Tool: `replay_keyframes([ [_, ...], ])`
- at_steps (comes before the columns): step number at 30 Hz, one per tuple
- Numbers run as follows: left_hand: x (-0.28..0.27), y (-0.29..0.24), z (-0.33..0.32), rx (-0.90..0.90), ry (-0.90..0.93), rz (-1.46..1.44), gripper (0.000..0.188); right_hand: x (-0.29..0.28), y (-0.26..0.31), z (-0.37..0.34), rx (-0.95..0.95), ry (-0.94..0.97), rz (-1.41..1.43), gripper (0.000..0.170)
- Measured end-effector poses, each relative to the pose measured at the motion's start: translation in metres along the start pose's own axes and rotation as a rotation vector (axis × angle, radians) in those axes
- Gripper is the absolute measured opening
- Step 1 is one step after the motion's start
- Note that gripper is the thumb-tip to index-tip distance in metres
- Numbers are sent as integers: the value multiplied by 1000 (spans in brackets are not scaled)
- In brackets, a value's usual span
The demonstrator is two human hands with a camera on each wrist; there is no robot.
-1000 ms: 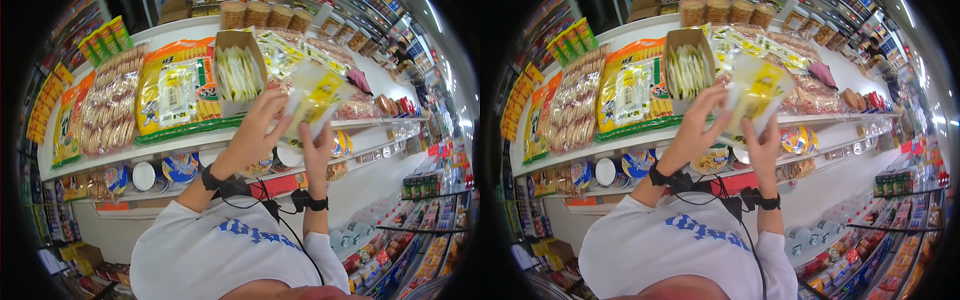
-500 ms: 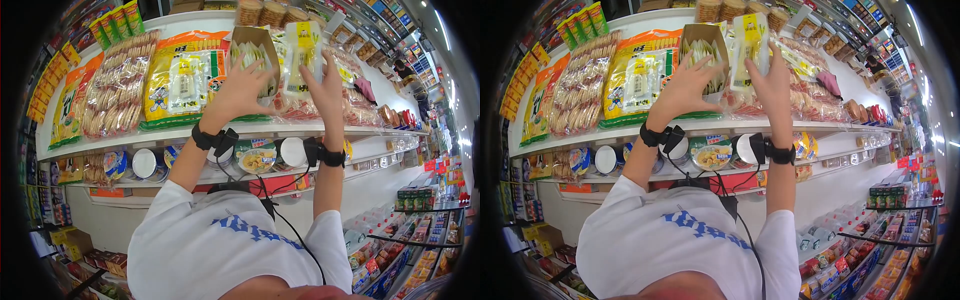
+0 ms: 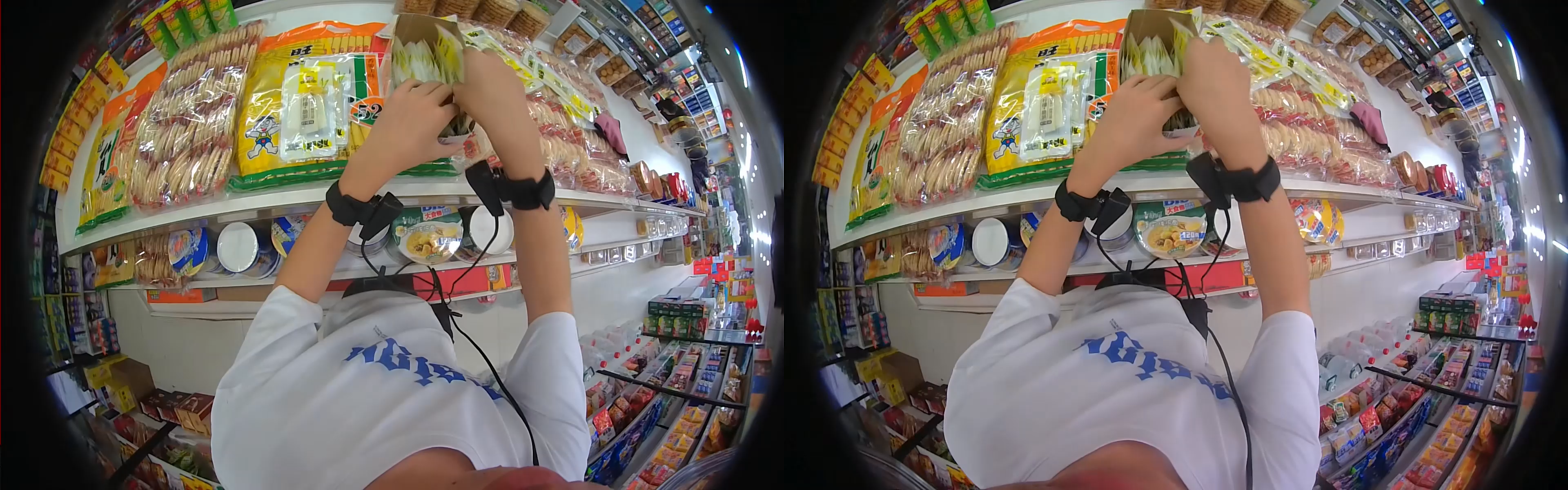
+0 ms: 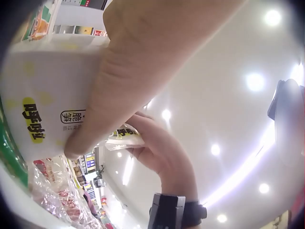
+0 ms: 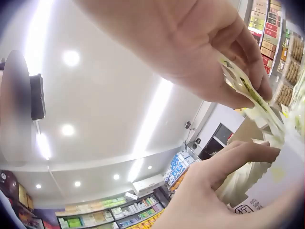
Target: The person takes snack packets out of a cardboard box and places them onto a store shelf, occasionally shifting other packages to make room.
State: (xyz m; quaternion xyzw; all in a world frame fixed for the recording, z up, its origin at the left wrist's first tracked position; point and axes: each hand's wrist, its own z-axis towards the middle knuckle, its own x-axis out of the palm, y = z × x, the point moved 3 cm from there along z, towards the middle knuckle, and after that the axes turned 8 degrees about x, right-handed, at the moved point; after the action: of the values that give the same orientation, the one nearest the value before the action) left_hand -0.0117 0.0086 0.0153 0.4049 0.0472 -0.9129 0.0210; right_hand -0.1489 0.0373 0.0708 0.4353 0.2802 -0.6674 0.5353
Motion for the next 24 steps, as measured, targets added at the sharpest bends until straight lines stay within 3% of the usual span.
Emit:
replay_keyframes([
  [3, 1, 0, -2, -7, -58, -2, 46, 15, 5, 14, 38, 53, -34, 32],
  [6, 0, 2, -5, 5, -71, -26, 45, 27, 4, 17, 33, -56, 59, 31],
  [9, 1, 4, -6, 27, -107, -27, 46, 25, -1, 14, 26, -17, 88, 18],
  [12, 0, 4, -5, 23, -97, -27, 46, 21, -11, 12, -51, 41, 55, 17],
  [15, 4, 4, -5, 16, -101, -11, 45, 25, -13, 20, -106, 154, 50, 26],
  [18, 4, 3, -4, 5, -80, 4, 45, 29, -7, 27, -88, 381, -35, 28],
  [21, 5, 4, -3, 28, -80, 14, 46, 54, -24, 25, -110, 237, 108, 30],
  [24, 1, 3, -4, 24, -121, -3, 46, 33, -17, 11, -124, 101, 73, 30],
])
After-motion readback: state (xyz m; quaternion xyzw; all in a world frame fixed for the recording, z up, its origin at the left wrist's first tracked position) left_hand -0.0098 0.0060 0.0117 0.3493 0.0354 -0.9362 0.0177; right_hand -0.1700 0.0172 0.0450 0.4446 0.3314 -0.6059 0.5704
